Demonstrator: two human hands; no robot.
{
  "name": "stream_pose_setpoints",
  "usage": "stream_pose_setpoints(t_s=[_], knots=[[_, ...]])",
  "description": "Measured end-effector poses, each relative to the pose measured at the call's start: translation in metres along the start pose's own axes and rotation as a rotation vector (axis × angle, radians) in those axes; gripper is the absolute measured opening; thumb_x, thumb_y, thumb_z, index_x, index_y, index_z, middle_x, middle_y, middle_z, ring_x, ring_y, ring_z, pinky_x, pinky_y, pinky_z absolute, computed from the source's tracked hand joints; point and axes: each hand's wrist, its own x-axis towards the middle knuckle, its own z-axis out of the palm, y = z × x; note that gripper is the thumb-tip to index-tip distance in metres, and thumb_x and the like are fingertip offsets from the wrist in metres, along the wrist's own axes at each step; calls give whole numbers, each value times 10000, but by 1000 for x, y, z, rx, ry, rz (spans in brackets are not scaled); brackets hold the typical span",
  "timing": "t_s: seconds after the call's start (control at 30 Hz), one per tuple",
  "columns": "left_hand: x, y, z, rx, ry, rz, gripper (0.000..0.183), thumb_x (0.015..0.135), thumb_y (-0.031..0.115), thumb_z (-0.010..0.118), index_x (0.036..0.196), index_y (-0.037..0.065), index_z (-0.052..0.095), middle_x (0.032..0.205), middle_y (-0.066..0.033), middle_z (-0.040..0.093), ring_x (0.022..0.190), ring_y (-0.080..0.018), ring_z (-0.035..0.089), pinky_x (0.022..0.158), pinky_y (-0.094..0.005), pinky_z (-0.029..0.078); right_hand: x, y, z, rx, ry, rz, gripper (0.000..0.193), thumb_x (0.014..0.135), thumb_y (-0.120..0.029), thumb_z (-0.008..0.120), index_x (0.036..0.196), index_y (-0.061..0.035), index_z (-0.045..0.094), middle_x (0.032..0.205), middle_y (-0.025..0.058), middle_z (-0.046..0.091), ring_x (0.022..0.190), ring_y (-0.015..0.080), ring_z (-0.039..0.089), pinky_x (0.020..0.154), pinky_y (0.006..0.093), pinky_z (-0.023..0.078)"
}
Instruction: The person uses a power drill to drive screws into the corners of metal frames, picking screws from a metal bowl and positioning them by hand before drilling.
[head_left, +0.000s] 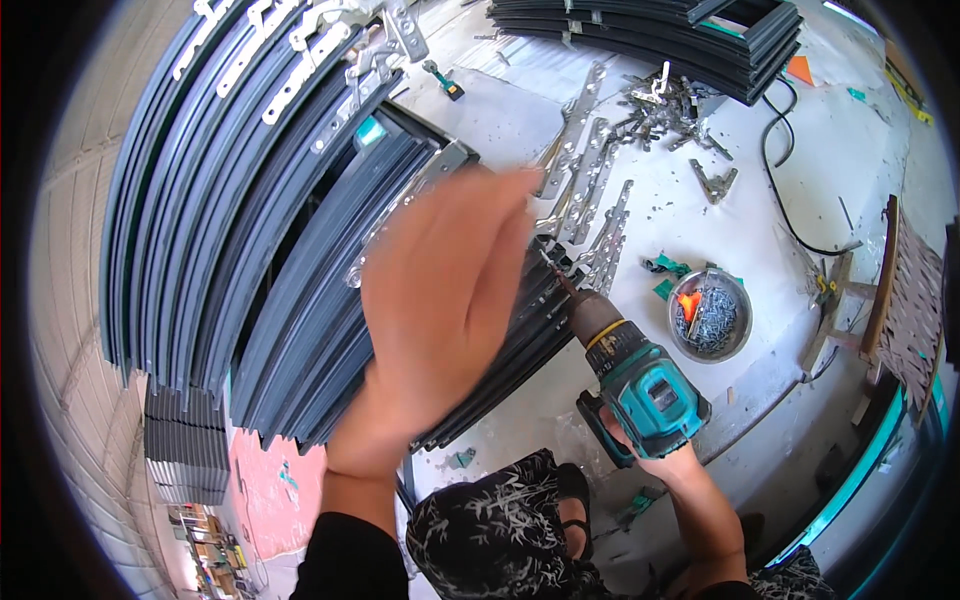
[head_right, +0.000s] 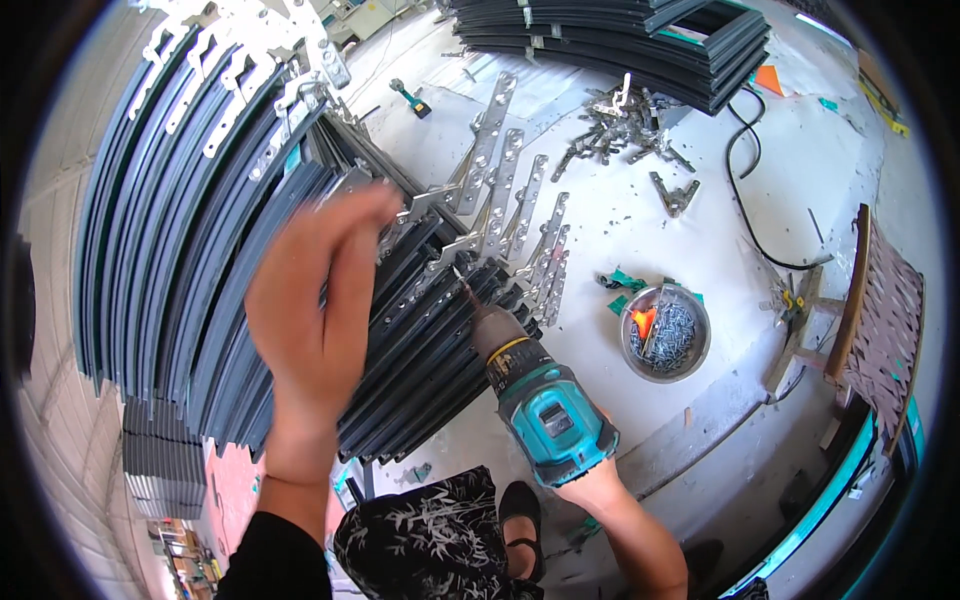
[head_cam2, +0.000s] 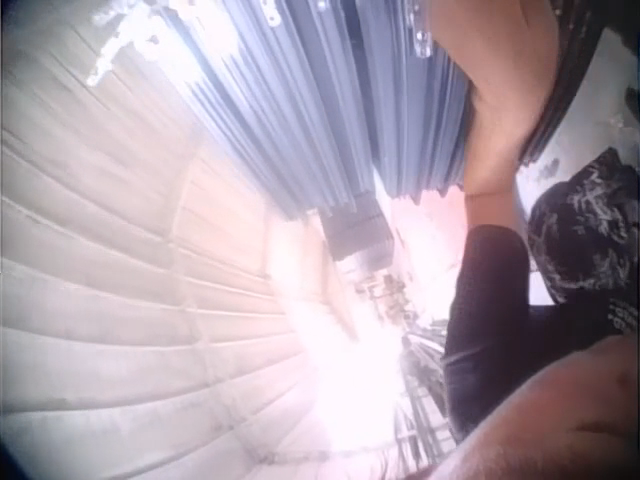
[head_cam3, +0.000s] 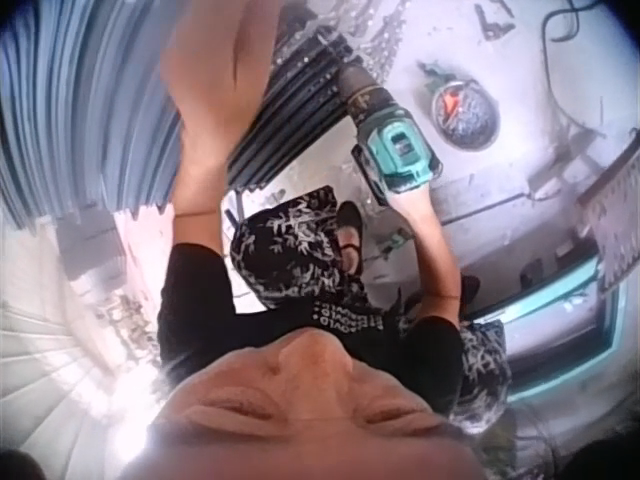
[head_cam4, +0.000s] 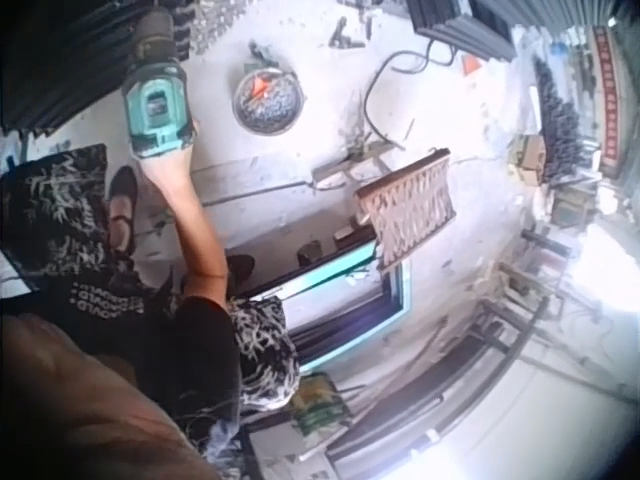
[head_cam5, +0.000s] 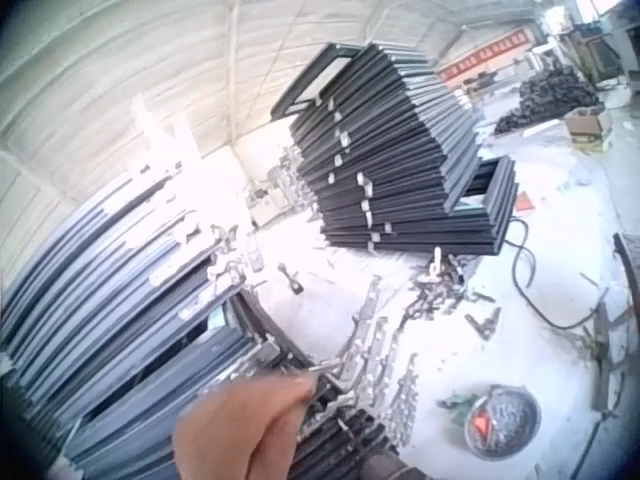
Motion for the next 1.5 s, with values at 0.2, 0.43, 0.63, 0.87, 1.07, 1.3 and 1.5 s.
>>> stream_pose_setpoints(t_s=[0.2, 0.43, 0.63, 0.87, 1.07, 1.3, 1.5], knots=[[109, -47, 67, 380, -133, 715, 191, 828, 123, 601, 999, 58, 655, 1101, -116, 633, 1104, -274, 561, 955, -398, 434, 2, -10, 8, 127, 20, -55, 280, 758, 23, 690, 1027, -17, 626, 867, 58, 664, 785, 157, 645, 717, 291, 518], [124, -34, 51, 732, -760, 597, 209, 802, 102, 542, 992, 67, 620, 1122, -108, 610, 1202, -267, 507, 1038, -395, 383, 14, -19, 4, 137, 72, -32, 261, 739, 29, 680, 991, -23, 638, 845, 48, 664, 775, 156, 642, 712, 293, 514], [103, -73, 34, 509, -331, 728, 216, 829, 99, 548, 1032, 73, 617, 1215, -111, 578, 1301, -255, 434, 1082, -398, 345, 36, -28, 33, 103, 209, -106, 161, 738, -6, 680, 896, -22, 650, 804, 45, 654, 698, 158, 609, 662, 289, 495], [122, -67, 78, 509, -533, 821, 109, 790, 140, 575, 852, 73, 634, 982, -50, 608, 1123, -214, 529, 1095, -364, 336, 26, -32, 40, 341, 106, 41, 142, 756, 22, 646, 894, -10, 630, 756, 23, 635, 655, 102, 586, 603, 251, 477], [100, -66, 26, 604, -294, 664, 62, 738, 115, 620, 753, 63, 591, 814, -74, 548, 871, -266, 552, 934, -358, 439, 20, -36, 35, 191, 152, 7, 236, 744, -40, 711, 974, -46, 658, 886, 58, 667, 780, 182, 624, 732, 308, 506], [59, -54, -14, 584, -188, 445, 90, 765, 63, 612, 848, 28, 610, 827, -97, 556, 841, -284, 567, 914, -402, 467, 30, -34, 27, 127, 77, 62, 261, 737, -77, 737, 987, -59, 662, 921, 62, 664, 811, 199, 623, 748, 317, 505], [51, -46, -18, 374, -150, 284, 188, 770, 74, 623, 944, 6, 644, 921, -130, 600, 958, -335, 580, 908, -419, 465, 22, -27, 11, 118, 75, -18, 277, 753, -67, 745, 1016, -48, 661, 929, 59, 669, 815, 186, 629, 747, 314, 506]])
